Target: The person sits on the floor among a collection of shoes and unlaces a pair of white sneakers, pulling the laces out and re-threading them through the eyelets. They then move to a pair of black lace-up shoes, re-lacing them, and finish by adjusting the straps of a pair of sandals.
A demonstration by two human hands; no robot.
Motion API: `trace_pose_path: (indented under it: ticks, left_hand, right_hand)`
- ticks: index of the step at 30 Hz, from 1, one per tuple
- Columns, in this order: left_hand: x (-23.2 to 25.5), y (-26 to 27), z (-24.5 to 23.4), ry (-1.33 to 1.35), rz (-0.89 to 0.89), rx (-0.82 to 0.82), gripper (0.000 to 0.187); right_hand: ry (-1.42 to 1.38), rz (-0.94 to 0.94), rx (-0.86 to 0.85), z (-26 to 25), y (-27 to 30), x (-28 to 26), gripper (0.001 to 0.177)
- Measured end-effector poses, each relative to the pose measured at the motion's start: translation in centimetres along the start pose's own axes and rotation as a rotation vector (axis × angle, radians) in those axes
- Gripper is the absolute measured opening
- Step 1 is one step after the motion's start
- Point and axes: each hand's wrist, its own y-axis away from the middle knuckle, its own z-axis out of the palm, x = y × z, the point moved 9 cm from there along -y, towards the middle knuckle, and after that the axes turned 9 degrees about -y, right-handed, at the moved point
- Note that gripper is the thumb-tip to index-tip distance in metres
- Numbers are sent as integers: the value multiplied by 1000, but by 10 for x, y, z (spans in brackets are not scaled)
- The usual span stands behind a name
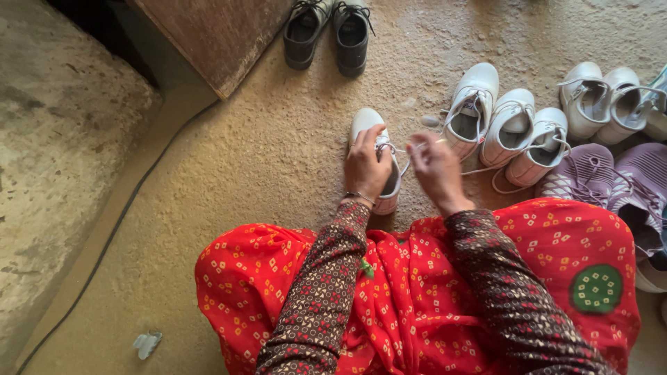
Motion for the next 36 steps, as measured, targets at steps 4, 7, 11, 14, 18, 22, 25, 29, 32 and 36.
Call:
trace_pose_path:
  ticks: [4,7,11,14,18,22,25,29,32,36]
  left_hand:
    - [69,12,8,78,394,17,43]
    - [101,36,47,156,459,-130,50]
    - [110,40,115,402,307,-319,52]
    - [105,50,156,534,167,-397,58]
    - [107,49,159,582,184,-374,67]
    - [162,32,159,818,209,-504,69]
    - [231,42,169,872,259,-616,67]
    - [317,112,214,1019,189,-906,68]
    - [375,179,242,1082,290,-1055,68]
    - [431,265,293,1094,395,-1242,69]
  right_hand:
    - [442,-94,82,-85,-23,6,67]
    - [641,334,-262,-122,-35,83,79]
    - [656,455,-470,-112,-39,131,73]
    - [776,457,-270,-116,-44,127,50]
    - [720,457,-159,-161,-44,79,47]
    - [618,199,-20,-228,-7,5,43]
    - [457,12,230,-276,59,-32,35]
    - [508,36,557,-354,153,-29,28]
    - [571,27,776,-402,222,-21,26]
    - [616,182,950,-452,304,23,24]
